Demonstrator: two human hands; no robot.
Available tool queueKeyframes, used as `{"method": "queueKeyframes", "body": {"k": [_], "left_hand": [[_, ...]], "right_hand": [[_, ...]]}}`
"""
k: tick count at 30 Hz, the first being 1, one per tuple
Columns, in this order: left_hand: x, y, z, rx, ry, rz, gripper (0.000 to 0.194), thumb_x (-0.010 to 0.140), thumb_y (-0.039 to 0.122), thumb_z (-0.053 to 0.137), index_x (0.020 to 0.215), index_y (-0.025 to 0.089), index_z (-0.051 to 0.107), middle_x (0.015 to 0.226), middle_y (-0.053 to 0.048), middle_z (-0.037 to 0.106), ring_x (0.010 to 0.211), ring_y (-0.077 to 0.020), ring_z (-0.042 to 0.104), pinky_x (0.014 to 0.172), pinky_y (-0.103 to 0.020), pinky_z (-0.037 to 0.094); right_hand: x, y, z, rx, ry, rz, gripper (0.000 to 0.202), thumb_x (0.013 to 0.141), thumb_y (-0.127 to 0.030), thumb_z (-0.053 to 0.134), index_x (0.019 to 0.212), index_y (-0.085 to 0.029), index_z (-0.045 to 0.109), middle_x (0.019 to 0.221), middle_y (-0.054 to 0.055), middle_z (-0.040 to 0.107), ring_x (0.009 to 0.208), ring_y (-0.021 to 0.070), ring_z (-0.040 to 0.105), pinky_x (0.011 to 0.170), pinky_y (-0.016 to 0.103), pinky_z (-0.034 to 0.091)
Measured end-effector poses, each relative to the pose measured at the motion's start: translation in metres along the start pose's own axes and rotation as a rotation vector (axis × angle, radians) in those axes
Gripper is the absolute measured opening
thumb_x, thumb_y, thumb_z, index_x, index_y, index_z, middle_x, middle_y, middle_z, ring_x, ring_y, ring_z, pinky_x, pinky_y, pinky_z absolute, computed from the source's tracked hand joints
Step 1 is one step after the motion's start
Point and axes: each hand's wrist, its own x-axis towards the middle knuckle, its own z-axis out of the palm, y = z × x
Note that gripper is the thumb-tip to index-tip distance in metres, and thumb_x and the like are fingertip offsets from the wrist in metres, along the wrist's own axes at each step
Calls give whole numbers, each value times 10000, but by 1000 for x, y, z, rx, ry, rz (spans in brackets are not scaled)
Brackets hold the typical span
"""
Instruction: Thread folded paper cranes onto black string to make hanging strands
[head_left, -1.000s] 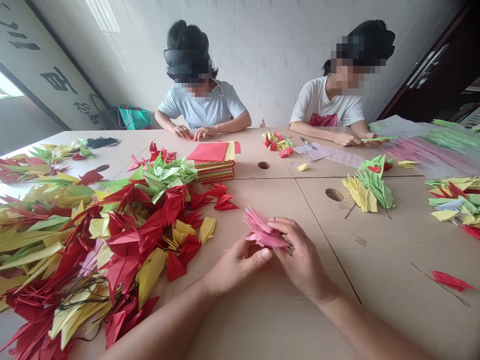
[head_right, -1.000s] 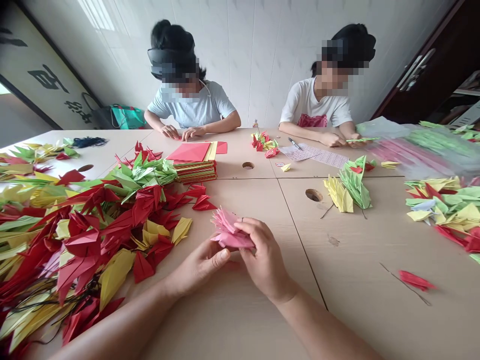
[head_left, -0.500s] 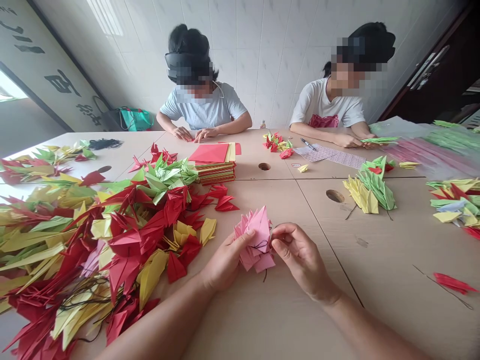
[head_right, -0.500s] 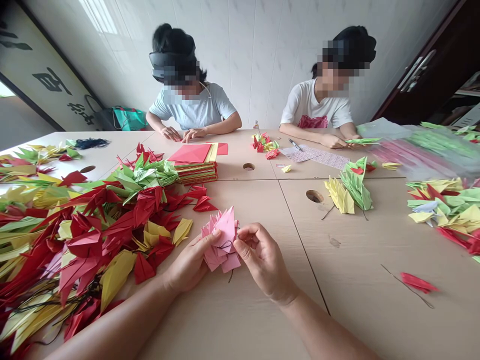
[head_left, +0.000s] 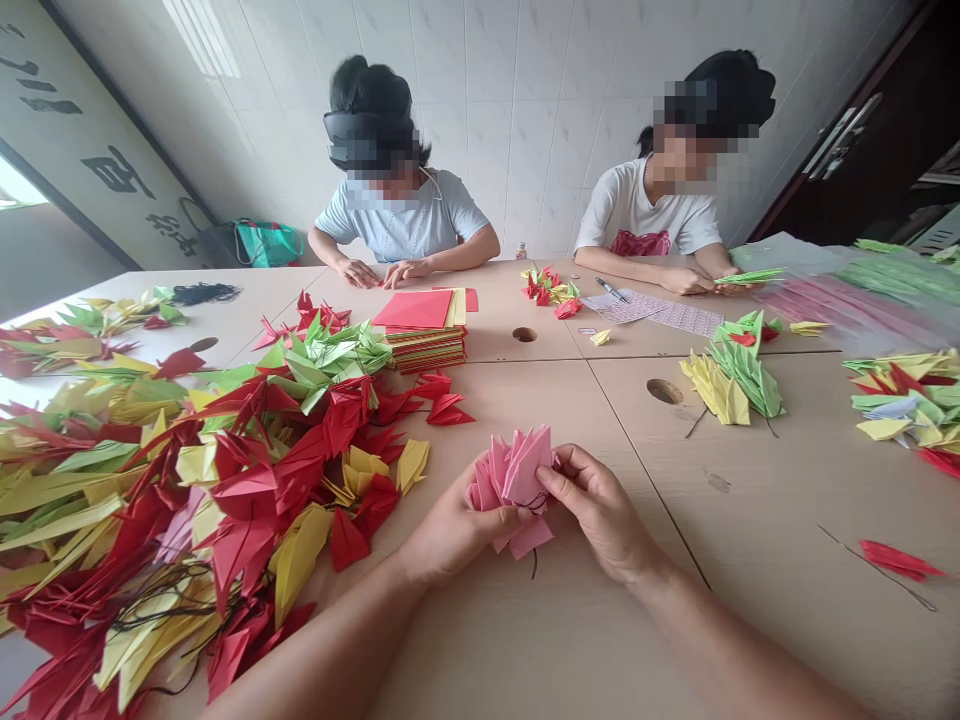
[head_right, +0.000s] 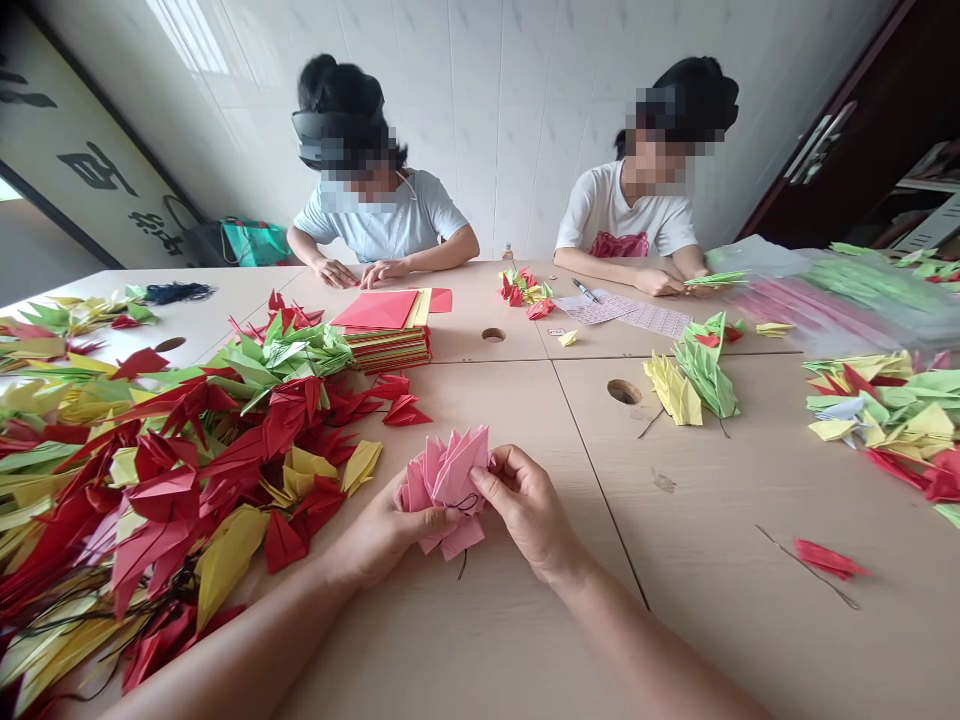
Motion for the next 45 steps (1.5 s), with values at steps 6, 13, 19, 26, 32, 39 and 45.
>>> {"method": "queueKeyframes", "body": {"k": [6,13,19,26,32,39,45], "left_hand": [[2,1,3,84,82,39,248,696,235,686,842,181,492,628,66,480,506,-64,388,480,-193,312],[5,3,4,82,202,119,158,673,129,576,783,182,477,598,65,485,480,-63,376,478,-192,320],[6,0,-1,143,338,189,150,632,68,485,718,190,470,577,70,460,501,-78,379,491,-191,322],[6,-3,1,322,396,296,182,676,42,474,782,188,491,670,50,482,576,-90,405,556,-197,357],[3,-7,3,394,283,286,172,701,62,511,816,190,510,701,37,523,625,-110,457,609,-217,388],[0,-8,6,288,149,242,192,703,94,568,871,181,539,776,8,553,691,-123,492,635,-223,421],[-1,-1,6,124,73,88,171,704,151,598,852,179,516,617,66,451,506,-67,380,503,-195,351]], "right_hand": [[0,3,-1,-98,43,-81,173,819,-366,623,825,-198,583,771,-7,558,710,134,490,665,245,418],[0,0,-1,-109,77,-66,208,792,-396,636,752,-204,565,722,-6,547,682,143,487,660,255,418],[1,2,-4,-56,170,-97,218,780,-398,637,725,-210,540,694,-17,522,634,131,452,586,241,409],[-1,0,-2,-173,209,-126,210,817,-382,597,721,-209,526,695,-8,522,607,131,484,545,253,444],[-7,-4,6,-291,102,-247,210,817,-344,615,697,-215,501,944,46,559,720,157,543,628,285,474],[-9,-2,7,-265,-39,-234,137,873,-369,554,883,-233,572,928,43,615,750,176,589,665,308,497],[-1,4,3,-262,152,-104,316,761,-391,695,972,-241,513,842,9,612,711,156,561,634,283,479]]}}
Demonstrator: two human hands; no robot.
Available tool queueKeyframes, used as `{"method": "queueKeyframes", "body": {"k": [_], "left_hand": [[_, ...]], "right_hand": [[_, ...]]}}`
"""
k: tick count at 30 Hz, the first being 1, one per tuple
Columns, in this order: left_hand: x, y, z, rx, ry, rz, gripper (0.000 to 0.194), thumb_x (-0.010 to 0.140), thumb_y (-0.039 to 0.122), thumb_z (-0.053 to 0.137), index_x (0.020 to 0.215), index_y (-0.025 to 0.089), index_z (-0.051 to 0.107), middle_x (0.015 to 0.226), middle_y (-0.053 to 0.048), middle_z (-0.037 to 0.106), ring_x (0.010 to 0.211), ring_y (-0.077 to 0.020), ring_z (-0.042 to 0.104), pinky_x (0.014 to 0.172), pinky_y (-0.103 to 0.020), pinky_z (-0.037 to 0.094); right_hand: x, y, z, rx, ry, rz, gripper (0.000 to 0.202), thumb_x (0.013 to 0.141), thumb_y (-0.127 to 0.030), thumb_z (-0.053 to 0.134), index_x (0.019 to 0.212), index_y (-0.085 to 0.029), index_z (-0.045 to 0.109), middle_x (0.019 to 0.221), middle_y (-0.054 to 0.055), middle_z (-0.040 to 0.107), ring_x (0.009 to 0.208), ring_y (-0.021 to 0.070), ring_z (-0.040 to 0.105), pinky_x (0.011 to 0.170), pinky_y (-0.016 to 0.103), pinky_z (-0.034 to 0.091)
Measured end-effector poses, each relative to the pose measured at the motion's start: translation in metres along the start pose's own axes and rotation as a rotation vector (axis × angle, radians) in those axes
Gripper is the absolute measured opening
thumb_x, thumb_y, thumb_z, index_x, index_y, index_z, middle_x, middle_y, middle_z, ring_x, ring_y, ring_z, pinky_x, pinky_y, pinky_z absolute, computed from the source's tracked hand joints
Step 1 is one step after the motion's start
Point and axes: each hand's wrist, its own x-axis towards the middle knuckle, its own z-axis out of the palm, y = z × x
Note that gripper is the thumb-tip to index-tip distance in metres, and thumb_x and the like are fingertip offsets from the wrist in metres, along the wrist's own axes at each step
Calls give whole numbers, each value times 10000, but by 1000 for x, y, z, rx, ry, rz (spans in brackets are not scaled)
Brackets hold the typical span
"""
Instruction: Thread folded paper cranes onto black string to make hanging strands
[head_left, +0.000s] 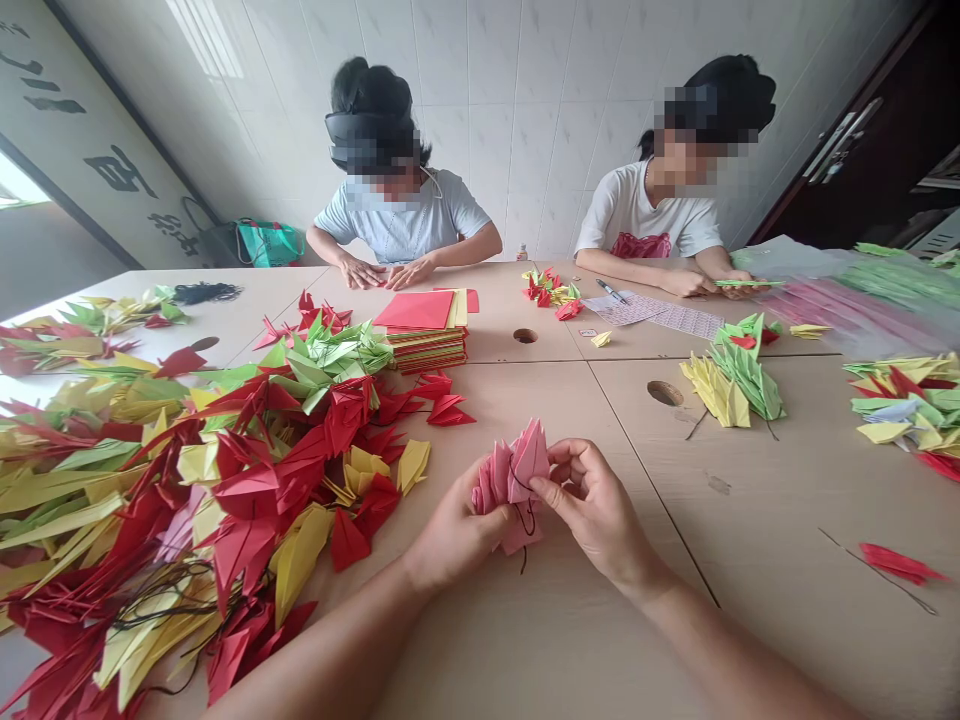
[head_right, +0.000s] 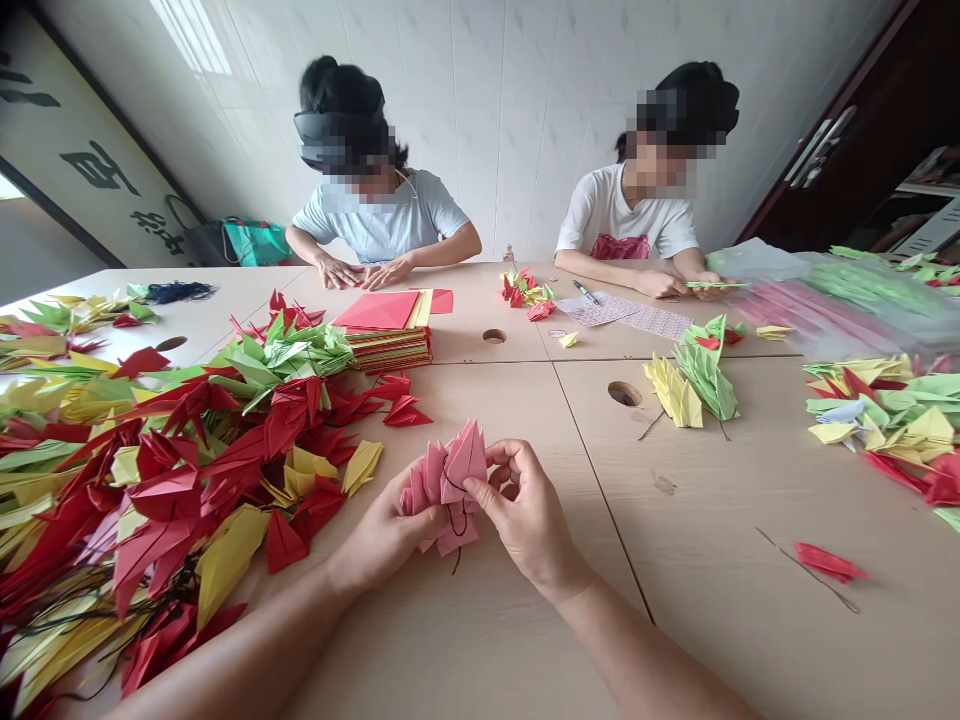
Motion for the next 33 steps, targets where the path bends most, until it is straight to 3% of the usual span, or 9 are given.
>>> {"method": "queueKeyframes", "body": {"k": [3,6,17,23,29,33], "left_hand": [[1,-1,-4,-88,-41,-22,213,701,186,652,861,179,512,615,61,456,519,-70,397,530,-204,358],[1,-3,-7,-136,-62,-51,270,684,202,702,881,179,519,682,37,510,585,-90,457,555,-208,375],[4,-10,-11,-352,-94,-36,453,728,131,676,1158,195,545,910,-28,639,799,-139,563,736,-246,428],[4,-5,-12,-442,-110,-95,288,811,297,623,1057,150,630,910,-67,672,825,-179,602,746,-270,438],[1,0,-18,-632,-265,-219,462,779,549,583,939,122,657,856,-98,687,810,-226,646,680,-274,455],[1,1,-18,-662,-278,-191,416,770,534,610,898,139,631,862,-86,688,814,-210,662,706,-260,465]], "right_hand": [[3,-2,-1,183,-112,67,386,761,-401,697,1056,-242,506,886,10,633,817,170,588,730,305,487],[4,-3,-1,250,-231,127,271,785,-417,671,931,-198,601,822,7,625,804,163,582,740,288,472],[8,0,-6,379,-129,141,247,785,-407,673,851,-186,584,738,1,564,678,137,482,647,279,401],[8,0,-7,342,-163,144,233,776,-392,691,813,-178,607,738,5,569,685,132,472,643,273,388],[7,-3,-9,452,-254,222,218,783,-380,693,843,-180,630,703,-16,541,620,97,439,567,238,355],[7,-3,-9,464,-242,224,237,775,-394,698,865,-182,639,719,-13,559,622,95,432,554,228,343]]}}
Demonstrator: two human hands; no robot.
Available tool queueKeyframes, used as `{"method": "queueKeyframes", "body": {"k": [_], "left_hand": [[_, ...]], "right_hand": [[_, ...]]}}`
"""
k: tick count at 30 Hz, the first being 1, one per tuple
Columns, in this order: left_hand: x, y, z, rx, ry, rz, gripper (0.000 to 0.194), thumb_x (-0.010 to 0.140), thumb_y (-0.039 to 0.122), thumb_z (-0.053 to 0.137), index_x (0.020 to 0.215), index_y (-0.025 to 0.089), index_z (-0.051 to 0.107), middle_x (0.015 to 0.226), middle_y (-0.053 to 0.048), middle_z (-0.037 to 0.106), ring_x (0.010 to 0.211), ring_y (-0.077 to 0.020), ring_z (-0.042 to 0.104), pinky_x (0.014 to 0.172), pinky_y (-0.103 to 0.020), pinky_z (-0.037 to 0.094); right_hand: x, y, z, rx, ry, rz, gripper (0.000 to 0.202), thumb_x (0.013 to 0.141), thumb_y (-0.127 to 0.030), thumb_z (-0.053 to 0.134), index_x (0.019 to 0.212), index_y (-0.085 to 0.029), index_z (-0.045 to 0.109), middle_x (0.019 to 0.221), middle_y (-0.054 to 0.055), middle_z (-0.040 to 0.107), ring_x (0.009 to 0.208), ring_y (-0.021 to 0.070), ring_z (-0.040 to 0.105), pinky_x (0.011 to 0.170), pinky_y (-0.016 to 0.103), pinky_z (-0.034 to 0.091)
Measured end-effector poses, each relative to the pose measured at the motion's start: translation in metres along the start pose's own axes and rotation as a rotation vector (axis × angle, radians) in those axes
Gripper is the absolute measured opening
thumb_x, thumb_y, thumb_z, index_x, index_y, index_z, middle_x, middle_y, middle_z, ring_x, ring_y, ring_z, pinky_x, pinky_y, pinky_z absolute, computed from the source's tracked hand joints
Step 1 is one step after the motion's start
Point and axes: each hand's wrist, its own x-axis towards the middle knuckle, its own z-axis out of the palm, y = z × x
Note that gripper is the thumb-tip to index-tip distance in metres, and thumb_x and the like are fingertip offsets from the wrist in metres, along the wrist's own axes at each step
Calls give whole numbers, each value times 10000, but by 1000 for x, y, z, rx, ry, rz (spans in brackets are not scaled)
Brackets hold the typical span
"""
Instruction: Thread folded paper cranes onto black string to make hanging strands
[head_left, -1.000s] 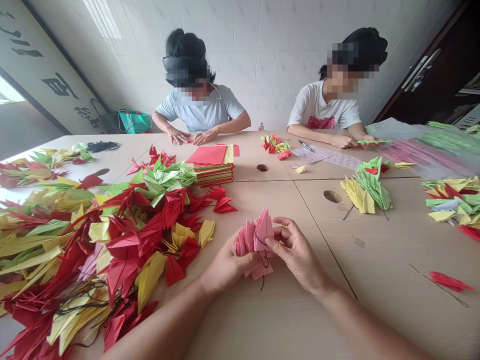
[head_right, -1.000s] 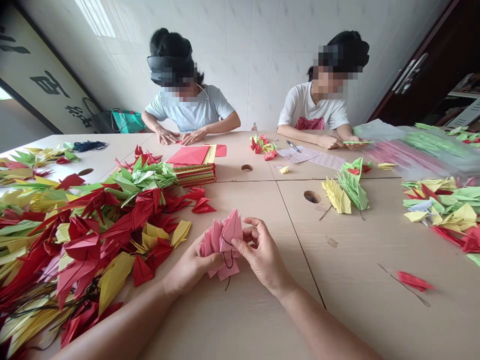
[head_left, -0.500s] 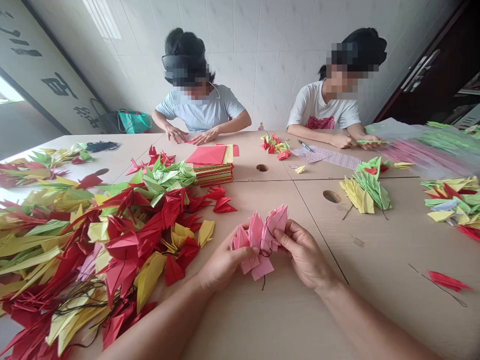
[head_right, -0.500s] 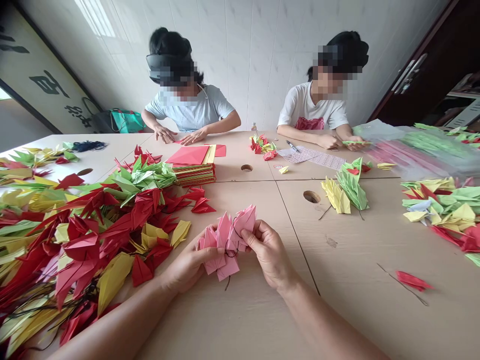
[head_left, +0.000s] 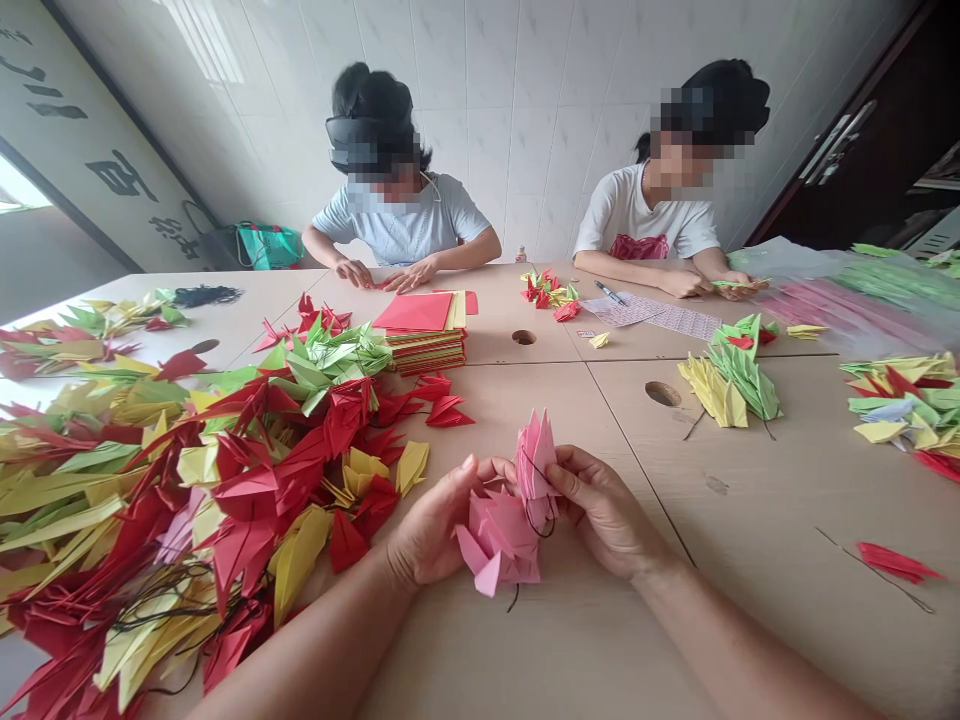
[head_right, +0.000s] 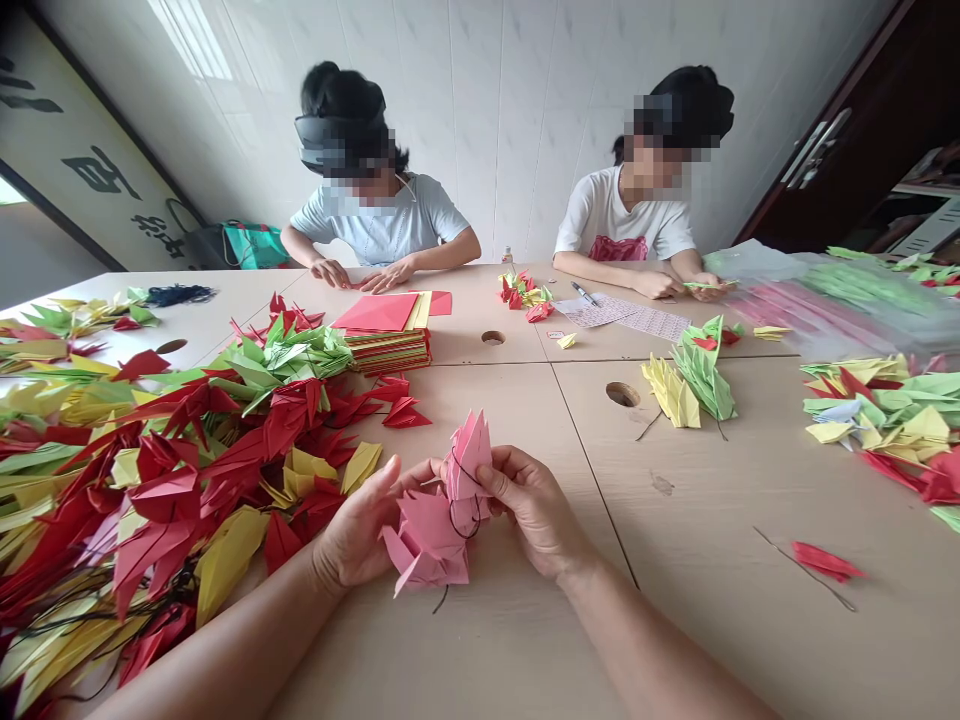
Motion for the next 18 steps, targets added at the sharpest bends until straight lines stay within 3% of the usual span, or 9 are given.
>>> {"method": "queueKeyframes", "body": {"k": [3,6,12,14,18], "left_hand": [[0,-2,0,25,20,-53,419,767,479,639,1056,180,588,880,-76,697,727,-213,683,672,-301,499],[-1,-5,-1,87,20,-141,577,760,501,640,1233,204,497,925,-98,701,644,-226,691,575,-306,513],[0,-7,1,74,46,-175,587,776,419,652,1289,193,480,971,-108,711,817,-252,694,646,-297,519],[-1,-6,0,24,-2,-208,602,781,488,615,1280,172,500,994,-127,707,873,-283,682,696,-349,524],[-4,-3,-2,-66,-135,-217,664,765,587,562,1253,138,532,1035,-154,693,958,-322,652,772,-420,507]], "right_hand": [[0,2,0,-93,18,-22,253,776,-405,693,880,-180,644,745,1,589,640,101,446,557,225,347],[-1,5,1,-181,16,-48,279,768,-420,695,891,-177,637,784,16,605,674,119,492,580,238,395],[-2,5,5,-177,33,-17,336,756,-408,710,989,-204,581,839,20,616,748,148,580,621,267,498],[-3,4,6,-118,32,-7,330,752,-394,718,987,-216,571,801,-1,596,648,117,560,514,224,468],[-3,2,6,63,4,18,279,769,-387,702,945,-226,559,650,-61,489,441,49,391,359,168,314]]}}
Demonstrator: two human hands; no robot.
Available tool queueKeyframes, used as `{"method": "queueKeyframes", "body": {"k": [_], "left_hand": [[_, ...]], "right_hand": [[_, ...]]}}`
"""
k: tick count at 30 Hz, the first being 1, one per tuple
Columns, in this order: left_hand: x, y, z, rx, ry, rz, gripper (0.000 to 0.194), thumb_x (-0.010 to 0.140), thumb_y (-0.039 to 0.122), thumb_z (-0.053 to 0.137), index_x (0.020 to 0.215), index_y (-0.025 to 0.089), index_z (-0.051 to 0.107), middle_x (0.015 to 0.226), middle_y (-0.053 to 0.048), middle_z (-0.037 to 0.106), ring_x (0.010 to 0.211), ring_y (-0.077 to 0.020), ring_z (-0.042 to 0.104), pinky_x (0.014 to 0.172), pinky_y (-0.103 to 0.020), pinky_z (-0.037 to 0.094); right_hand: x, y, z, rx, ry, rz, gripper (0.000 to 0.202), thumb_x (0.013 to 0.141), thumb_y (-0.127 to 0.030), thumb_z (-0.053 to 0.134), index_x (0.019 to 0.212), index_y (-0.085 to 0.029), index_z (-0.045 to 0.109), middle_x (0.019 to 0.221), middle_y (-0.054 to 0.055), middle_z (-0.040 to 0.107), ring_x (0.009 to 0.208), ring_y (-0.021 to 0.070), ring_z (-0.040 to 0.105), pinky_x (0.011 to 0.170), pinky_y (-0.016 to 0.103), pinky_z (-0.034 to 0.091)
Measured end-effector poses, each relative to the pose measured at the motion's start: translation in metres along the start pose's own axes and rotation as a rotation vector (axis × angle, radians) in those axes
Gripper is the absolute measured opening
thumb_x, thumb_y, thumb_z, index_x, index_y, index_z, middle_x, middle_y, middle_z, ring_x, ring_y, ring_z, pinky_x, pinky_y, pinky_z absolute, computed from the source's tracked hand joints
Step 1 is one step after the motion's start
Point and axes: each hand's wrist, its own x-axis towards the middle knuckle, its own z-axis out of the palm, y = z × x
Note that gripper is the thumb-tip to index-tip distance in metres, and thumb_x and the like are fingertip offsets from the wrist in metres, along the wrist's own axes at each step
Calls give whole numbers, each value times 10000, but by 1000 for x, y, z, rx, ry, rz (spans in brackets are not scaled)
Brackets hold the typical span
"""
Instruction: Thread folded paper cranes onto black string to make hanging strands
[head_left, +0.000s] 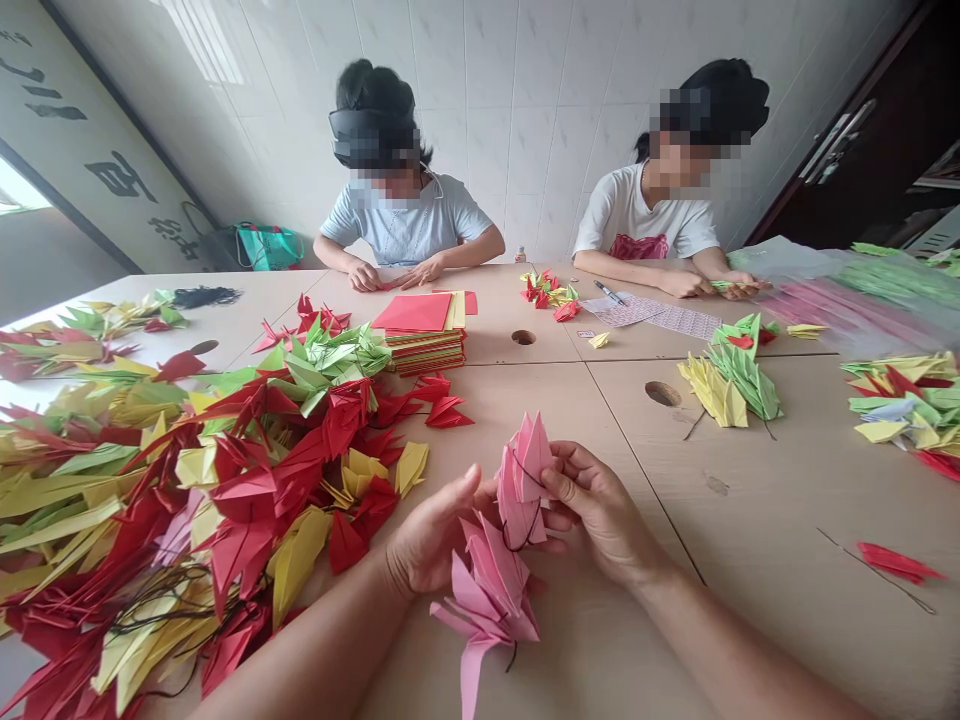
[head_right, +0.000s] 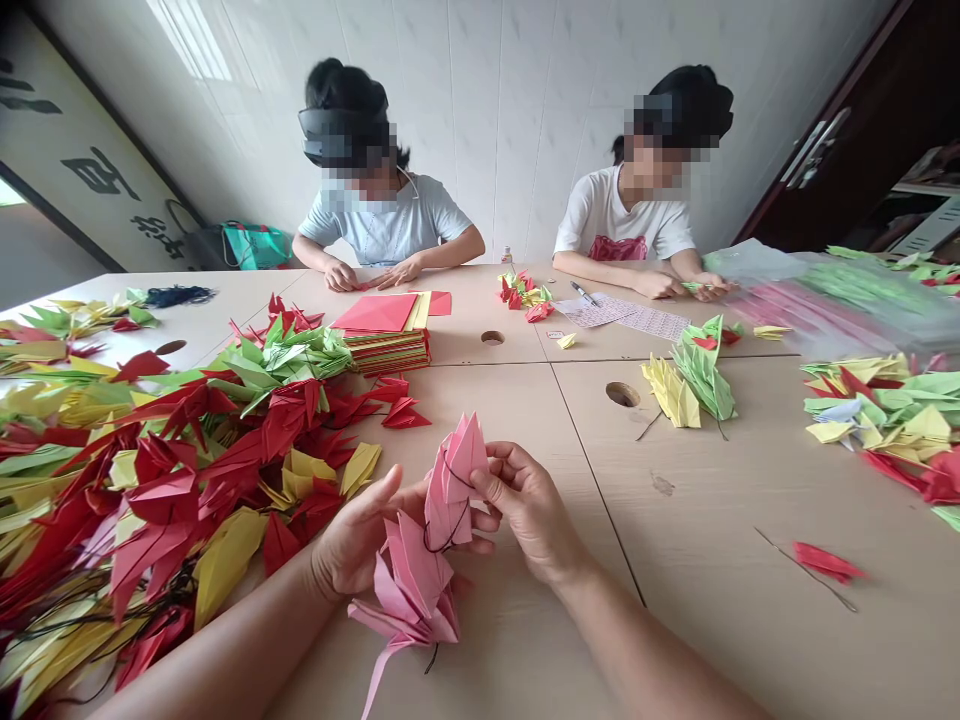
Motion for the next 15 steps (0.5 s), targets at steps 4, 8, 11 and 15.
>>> {"method": "queueKeyframes", "body": {"k": [4,8,11,15], "left_hand": [[1,0,-1,12,48,30,522,773,388,575,1199,86,566,981,-157,706,936,-300,660,781,-383,498],[3,-1,0,112,177,61,453,735,306,620,1132,92,587,888,-137,721,785,-253,687,669,-313,510],[3,-1,0,187,184,55,446,760,423,627,1055,90,611,834,-138,718,742,-244,687,634,-294,507],[4,-1,-1,249,164,51,498,762,489,622,1066,96,600,770,-127,710,725,-250,685,587,-281,495]], "right_hand": [[2,-1,-4,15,30,-20,243,771,-386,700,857,-195,577,630,-52,489,462,52,402,412,189,323],[3,1,-6,-100,87,-115,229,759,-367,718,833,-182,606,723,-24,542,554,61,400,505,197,349],[2,3,-5,-214,71,-145,227,775,-380,699,850,-181,620,774,-1,566,596,82,395,526,210,350],[0,2,-4,-290,78,-155,251,774,-405,689,862,-182,614,796,10,576,605,95,415,531,225,360]]}}
